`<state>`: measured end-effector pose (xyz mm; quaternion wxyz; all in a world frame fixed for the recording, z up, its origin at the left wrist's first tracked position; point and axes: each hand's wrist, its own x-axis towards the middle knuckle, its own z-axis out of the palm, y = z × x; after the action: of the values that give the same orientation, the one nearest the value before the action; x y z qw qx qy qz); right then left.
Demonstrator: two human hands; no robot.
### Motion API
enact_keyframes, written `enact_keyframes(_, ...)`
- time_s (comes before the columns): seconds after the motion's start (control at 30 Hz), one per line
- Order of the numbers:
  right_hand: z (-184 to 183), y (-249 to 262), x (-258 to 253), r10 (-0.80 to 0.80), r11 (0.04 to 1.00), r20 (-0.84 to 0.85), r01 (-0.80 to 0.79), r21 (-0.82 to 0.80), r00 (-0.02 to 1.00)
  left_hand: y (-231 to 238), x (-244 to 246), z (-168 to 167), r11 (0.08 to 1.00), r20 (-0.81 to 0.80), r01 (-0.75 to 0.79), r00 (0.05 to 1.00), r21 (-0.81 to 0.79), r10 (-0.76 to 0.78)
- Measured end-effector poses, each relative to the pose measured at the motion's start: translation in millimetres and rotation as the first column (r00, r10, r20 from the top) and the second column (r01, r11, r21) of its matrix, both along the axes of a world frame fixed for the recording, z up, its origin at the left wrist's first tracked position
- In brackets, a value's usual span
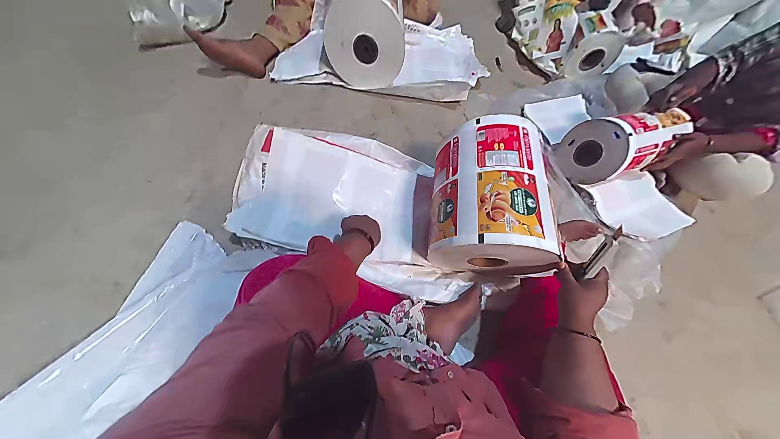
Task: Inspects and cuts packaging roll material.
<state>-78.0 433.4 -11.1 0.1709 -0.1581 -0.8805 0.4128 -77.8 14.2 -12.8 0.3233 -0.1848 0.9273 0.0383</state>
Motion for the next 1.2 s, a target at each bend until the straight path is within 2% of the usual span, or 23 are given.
enact_keyframes(0.03, -0.6, 0.2, 0.1, 0.001, 1.000, -0.003, -0.001, 0.012, 1.000, 7.1, -0.7, 12.6, 0.993, -0.114, -0.002, 0.993, 0.118, 0.015)
enact_keyframes(0.1, -1.5, -0.8, 1.1, 0.001, 1.000, -0.008, -0.001, 0.017, 1.000, 22.1, -8.6, 11.1, 0.927, -0.251, -0.009, 0.961, 0.376, 0.111)
enact_keyframes(0.13, -0.1, -1.5, 0.8, 0.000, 1.000, -0.011, 0.000, 0.008, 1.000, 30.7, -13.8, 3.9, 0.843, -0.258, -0.026, 0.946, 0.538, 0.195)
enact_keyframes(0.2, 2.5, -1.6, 0.1, -0.005, 1.000, -0.008, 0.005, -0.009, 1.000, 49.4, -20.0, -7.5, 0.577, -0.160, -0.098, 0.911, 0.811, 0.380)
enact_keyframes(0.27, 3.2, 2.0, 3.1, -0.025, 1.000, 0.009, 0.025, -0.001, 1.000, 63.6, -25.3, -23.0, 0.390, -0.104, -0.138, 0.837, 0.911, 0.537)
enact_keyframes(0.33, 2.0, 1.2, 1.7, -0.039, 0.999, 0.018, 0.040, -0.017, 0.999, 62.5, -41.8, -26.9, 0.277, -0.071, -0.158, 0.743, 0.948, 0.665)
enact_keyframes(0.4, -2.6, -2.0, -0.2, -0.050, 0.997, 0.009, 0.051, -0.053, 0.999, 52.1, -65.9, -21.1, 0.242, -0.085, -0.137, 0.685, 0.961, 0.724)
enact_keyframes(0.53, -2.7, 5.3, 0.2, -0.021, 0.993, 0.002, 0.021, -0.119, 1.000, 36.0, -136.4, -29.5, 0.308, -0.181, -0.079, 0.664, 0.948, 0.726)
enact_keyframes(0.7, -6.6, 4.5, 2.8, 0.012, 1.000, -0.010, -0.012, -0.004, 1.000, 29.0, -219.2, -43.2, 0.196, -0.103, -0.069, 0.659, 0.978, 0.745)
enact_keyframes(0.77, -17.6, 1.0, 4.6, -0.005, 0.995, -0.057, -0.001, -0.099, 0.998, 36.5, -236.6, -53.5, 0.154, -0.085, -0.046, 0.664, 0.987, 0.743)
enact_keyframes(0.87, -36.5, -5.9, 2.5, -0.041, 0.926, -0.053, 0.018, -0.378, 0.998, 50.3, -250.6, -63.6, 0.119, -0.090, 0.000, 0.645, 0.993, 0.759)
enact_keyframes(0.93, -42.0, -11.3, 3.2, -0.063, 0.877, -0.050, 0.032, -0.479, 0.997, 65.2, -247.6, -61.7, 0.006, -0.049, 0.073, 0.597, 0.997, 0.801)
enact_keyframes(0.97, -42.9, -12.4, 2.7, -0.052, 0.866, -0.075, 0.007, -0.500, 0.996, 68.8, -246.1, -64.4, -0.040, -0.034, 0.119, 0.567, 0.992, 0.823)
enact_keyframes(1.0, -44.0, -13.3, 2.3, -0.045, 0.861, -0.104, -0.014, -0.509, 0.994, 69.5, -244.7, -69.6, -0.043, -0.051, 0.157, 0.552, 0.987, 0.832)
enact_keyframes(1.07, -45.5, -14.4, 2.0, -0.029, 0.859, -0.137, -0.045, -0.510, 0.990, 69.7, -246.5, -73.7, 0.015, -0.121, 0.200, 0.532, 0.980, 0.838)
enact_keyframes(1.1, -45.4, -14.5, 1.4, -0.039, 0.864, -0.133, -0.034, -0.503, 0.990, 71.2, -245.7, -71.6, 0.012, -0.116, 0.198, 0.522, 0.980, 0.845)
enact_keyframes(1.2, -46.9, -7.2, -3.5, -0.066, 0.847, -0.071, 0.018, -0.531, 0.995, 77.5, -242.6, -61.4, -0.076, -0.030, 0.174, 0.539, 0.982, 0.842)
